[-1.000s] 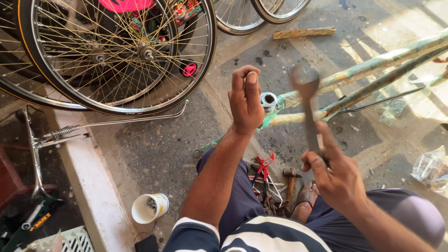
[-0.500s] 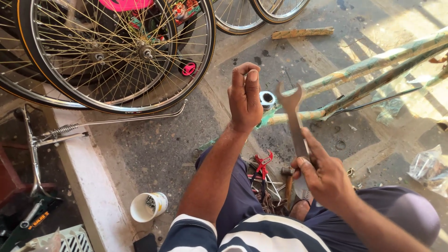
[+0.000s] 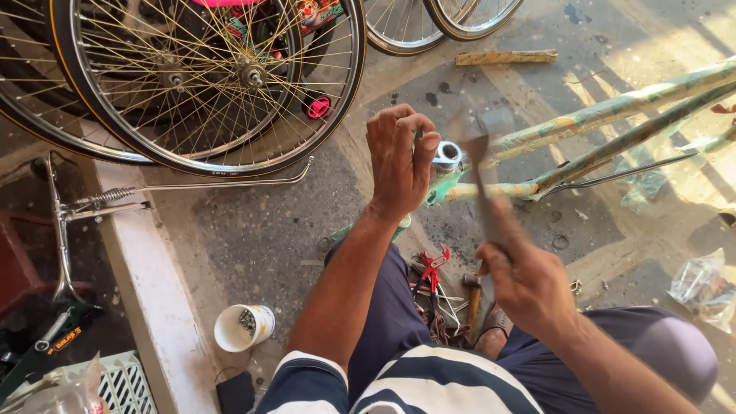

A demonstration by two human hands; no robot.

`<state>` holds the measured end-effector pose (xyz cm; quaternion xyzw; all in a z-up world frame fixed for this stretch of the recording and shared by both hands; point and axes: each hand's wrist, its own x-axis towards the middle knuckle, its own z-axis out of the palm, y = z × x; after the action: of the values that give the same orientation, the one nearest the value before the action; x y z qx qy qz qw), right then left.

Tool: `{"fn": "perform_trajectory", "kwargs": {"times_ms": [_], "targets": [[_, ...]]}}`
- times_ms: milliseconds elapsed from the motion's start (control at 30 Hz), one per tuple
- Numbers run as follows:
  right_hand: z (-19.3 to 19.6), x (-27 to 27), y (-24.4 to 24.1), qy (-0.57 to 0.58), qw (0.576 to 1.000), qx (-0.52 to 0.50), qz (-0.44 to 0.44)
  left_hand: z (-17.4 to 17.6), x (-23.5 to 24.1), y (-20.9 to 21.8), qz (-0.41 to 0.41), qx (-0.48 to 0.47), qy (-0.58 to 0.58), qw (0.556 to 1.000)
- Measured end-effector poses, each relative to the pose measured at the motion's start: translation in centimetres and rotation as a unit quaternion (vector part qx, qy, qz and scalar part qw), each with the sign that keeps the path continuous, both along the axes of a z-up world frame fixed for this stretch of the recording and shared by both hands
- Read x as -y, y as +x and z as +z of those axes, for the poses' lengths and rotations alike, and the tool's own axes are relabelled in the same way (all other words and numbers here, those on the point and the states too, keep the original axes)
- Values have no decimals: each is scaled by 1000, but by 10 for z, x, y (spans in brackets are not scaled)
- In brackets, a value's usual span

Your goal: The person is repairing a bicycle frame, specifically the head tube area. They use a hammer to tap a metal part into place, then use a red pipe wrench to tighten a component. Finally, they use a wrench to tighten a bolt on a bracket attached to the frame.

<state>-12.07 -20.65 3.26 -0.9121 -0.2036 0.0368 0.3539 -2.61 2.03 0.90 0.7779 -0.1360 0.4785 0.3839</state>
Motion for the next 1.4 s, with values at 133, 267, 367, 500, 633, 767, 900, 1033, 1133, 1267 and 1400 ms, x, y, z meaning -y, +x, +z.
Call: {"fn": "perform_trajectory", "kwargs": {"times_ms": [133,267,367,500,633,767,900,1033,1133,1267,1400], "targets": [[2,-2,2,36,999,37,1,1,2,-2,7,-11,-5,1000],[-2,-5,0,88,992,87,-4,-3,-1,-1,4,-15,0,1000],[-3,-5,7,-16,1000,5,7,-5,1,0,-1,-17,-5,1000],[-6,-4,3,114,986,122,-4,-8,-1,1,2,-14,-7,1000],[-9,-12,10,-95,995,25,18,-8,0,-2,6,-21,-18,1000],[-10,-4,5,69,993,97,-4,-12,0,-4,12,-31,-12,999],[-18,-8,16,11,996,88,22,-13,-1,-5,15,-38,-17,999],[-15,-3,11,50,998,33,-29,-17,1,-4,19,-36,-23,999],[-15,-11,6,39,996,44,-64,-16,-1,-4,15,-37,-25,999],[-4,-10,11,-24,1000,16,-13,-14,4,-3,3,-26,-68,997],[2,-3,9,7,998,-21,-54,-17,12,4,-169,-30,-210,962]]}}
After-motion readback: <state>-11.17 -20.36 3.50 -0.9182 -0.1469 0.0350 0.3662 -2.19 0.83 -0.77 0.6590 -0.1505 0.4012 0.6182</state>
